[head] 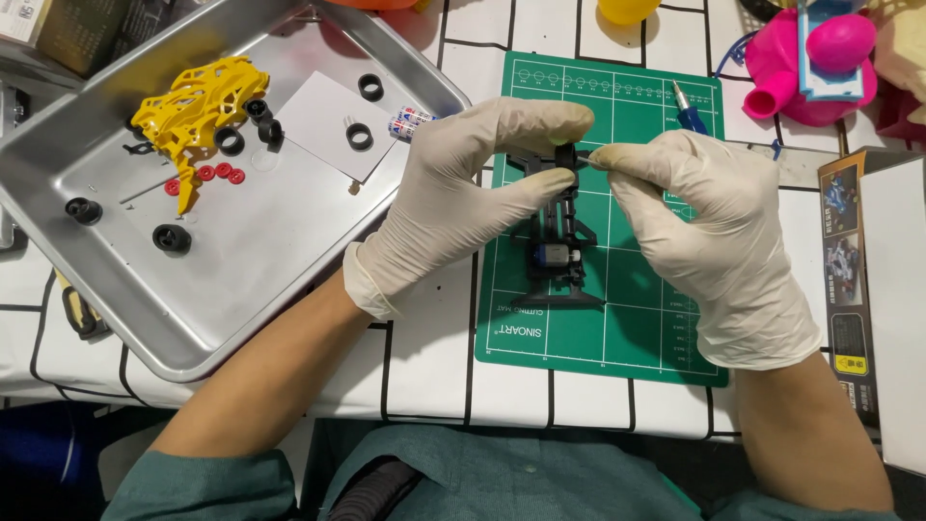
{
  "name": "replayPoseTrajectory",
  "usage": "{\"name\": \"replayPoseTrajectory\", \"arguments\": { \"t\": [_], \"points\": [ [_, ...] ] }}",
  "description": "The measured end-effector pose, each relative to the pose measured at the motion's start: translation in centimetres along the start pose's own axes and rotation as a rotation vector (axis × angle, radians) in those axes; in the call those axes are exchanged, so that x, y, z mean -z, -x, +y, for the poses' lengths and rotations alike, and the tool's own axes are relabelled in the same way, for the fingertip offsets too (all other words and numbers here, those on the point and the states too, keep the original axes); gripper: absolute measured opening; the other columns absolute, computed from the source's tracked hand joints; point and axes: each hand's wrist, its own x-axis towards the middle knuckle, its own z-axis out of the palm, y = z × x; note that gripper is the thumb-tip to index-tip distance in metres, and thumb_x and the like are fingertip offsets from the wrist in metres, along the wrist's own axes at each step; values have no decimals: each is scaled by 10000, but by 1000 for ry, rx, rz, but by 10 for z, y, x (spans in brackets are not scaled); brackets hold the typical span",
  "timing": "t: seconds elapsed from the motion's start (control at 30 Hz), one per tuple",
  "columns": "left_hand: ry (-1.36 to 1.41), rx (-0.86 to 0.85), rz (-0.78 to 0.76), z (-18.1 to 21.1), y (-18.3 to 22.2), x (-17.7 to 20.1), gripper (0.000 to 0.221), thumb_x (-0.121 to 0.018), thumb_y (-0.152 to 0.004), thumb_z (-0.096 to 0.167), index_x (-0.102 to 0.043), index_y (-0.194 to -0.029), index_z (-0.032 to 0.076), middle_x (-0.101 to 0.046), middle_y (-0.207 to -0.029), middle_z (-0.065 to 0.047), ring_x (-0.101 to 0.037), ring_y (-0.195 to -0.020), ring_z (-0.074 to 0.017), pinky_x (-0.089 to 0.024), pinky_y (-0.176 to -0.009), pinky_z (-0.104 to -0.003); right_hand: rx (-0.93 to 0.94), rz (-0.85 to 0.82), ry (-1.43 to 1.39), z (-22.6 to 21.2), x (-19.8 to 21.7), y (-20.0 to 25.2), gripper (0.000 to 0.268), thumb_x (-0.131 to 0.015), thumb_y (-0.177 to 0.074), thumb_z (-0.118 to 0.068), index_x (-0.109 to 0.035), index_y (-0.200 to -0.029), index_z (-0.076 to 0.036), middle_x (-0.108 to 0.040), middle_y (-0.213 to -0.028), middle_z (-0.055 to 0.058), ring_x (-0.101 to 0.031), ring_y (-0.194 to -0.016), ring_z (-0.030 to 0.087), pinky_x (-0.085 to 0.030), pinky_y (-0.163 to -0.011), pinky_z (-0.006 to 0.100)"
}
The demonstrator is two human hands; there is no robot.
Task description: Assembling a mini 4WD toy car chassis, including installing the motor and gears.
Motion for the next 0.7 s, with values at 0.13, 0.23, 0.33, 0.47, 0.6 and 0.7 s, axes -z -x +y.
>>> {"name": "replayPoseTrajectory", "arguments": {
  "t": [0.13, 0.23, 0.33, 0.47, 0.6, 0.7],
  "points": [
    [68, 32, 5, -3, 1, -2, 319, -763, -1019, 7, -636, -1309, 50, -706, -1297, -117, -751, -1149, -205, -671, -1050, -299, 53, 9, 17, 9, -1, 3, 183, -751, -1060, 142, -763, -1205, 29, -688, -917, 144, -607, -771, 257, -522, -719, 365],
    [30, -34, -8, -3, 0, -2, 303, -730, -1040, -40, -626, -1312, 44, -704, -1283, -148, -752, -1183, -250, -658, -1109, -339, 33, 3, 54, 19, -2, 11, 234, -794, -1072, 109, -766, -1262, -25, -603, -895, 80, -578, -778, 240, -510, -715, 355],
    [-71, -104, -39, -11, 1, -2, 314, -730, -1030, -81, -634, -1305, 35, -713, -1270, -124, -731, -1206, -285, -630, -1115, -373, 85, -12, 97, 20, 0, 9, 174, -829, -1062, 48, -773, -1211, -22, -612, -866, 90, -558, -724, 243, -483, -670, 365],
    [-148, -101, -92, -20, 3, -3, 372, -710, -1003, -140, -641, -1308, 61, -718, -1277, -90, -732, -1213, -280, -615, -1137, -371, 130, -17, 108, 18, -1, 7, 134, -814, -1064, 60, -755, -1167, -3, -644, -881, 97, -581, -729, 257, -491, -675, 384],
    [-276, -265, -91, -27, 5, -3, 374, -717, -1049, -117, -598, -1351, 69, -722, -1269, -144, -760, -1164, -316, -654, -1050, -388, 95, -45, 30, 12, -5, 3, 86, -740, -1050, 90, -706, -1112, 41, -624, -854, 113, -556, -721, 267, -475, -679, 392],
    [-330, -304, -79, -28, 6, -4, 374, -736, -1061, -89, -591, -1363, 78, -725, -1268, -150, -768, -1146, -314, -652, -1031, -391, 10, -55, -89, 6, -7, 0, 65, -691, -1037, 125, -688, -1077, 74, -601, -817, 131, -522, -691, 244, -461, -667, 368]
  ]
}}
